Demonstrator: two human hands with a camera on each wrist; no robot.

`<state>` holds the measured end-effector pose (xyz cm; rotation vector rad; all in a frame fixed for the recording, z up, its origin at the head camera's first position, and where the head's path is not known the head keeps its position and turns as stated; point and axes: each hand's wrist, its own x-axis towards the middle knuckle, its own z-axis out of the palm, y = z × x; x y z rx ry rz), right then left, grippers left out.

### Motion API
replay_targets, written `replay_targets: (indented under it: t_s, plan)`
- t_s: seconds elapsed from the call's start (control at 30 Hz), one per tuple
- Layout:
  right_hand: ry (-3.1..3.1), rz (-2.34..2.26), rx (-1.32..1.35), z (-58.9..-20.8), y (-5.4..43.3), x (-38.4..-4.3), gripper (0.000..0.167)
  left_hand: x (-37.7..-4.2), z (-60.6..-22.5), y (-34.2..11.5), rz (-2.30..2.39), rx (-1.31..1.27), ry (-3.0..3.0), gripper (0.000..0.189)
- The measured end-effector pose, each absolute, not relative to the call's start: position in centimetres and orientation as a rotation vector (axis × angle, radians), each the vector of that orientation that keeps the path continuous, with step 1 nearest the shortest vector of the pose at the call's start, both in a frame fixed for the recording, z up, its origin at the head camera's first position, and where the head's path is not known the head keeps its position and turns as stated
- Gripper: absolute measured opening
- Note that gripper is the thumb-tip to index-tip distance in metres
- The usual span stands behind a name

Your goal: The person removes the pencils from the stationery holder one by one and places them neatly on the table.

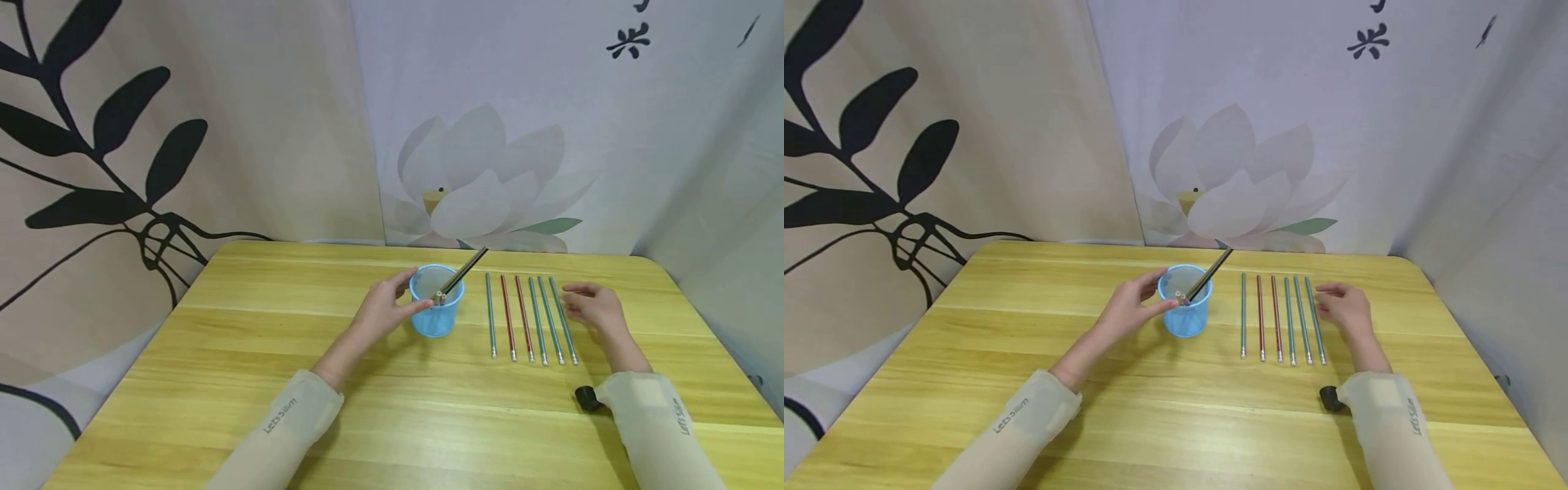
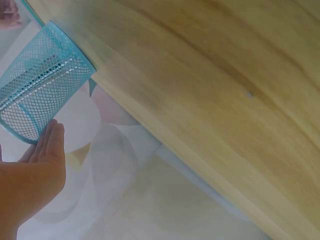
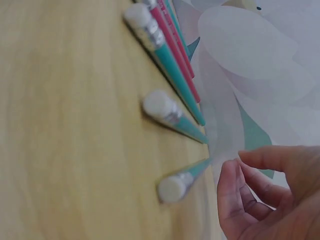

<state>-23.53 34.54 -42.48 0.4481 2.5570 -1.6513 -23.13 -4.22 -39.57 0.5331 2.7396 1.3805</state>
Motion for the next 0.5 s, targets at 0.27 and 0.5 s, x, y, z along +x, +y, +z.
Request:
replay_targets:
  t_s: [0.27,0.5]
  plan:
    - [2.577,-1.684,0.408,-41.6,34.0,-23.2,0.043,-23.1,-39.6,-4.2,1.384,0.534,2.738,0.074]
    - [2.583,-1.728,0.331,-40.9,33.5,-22.9,0.043,-23.1,-39.6,-4.2,1.392,0.526,2.734,0.073]
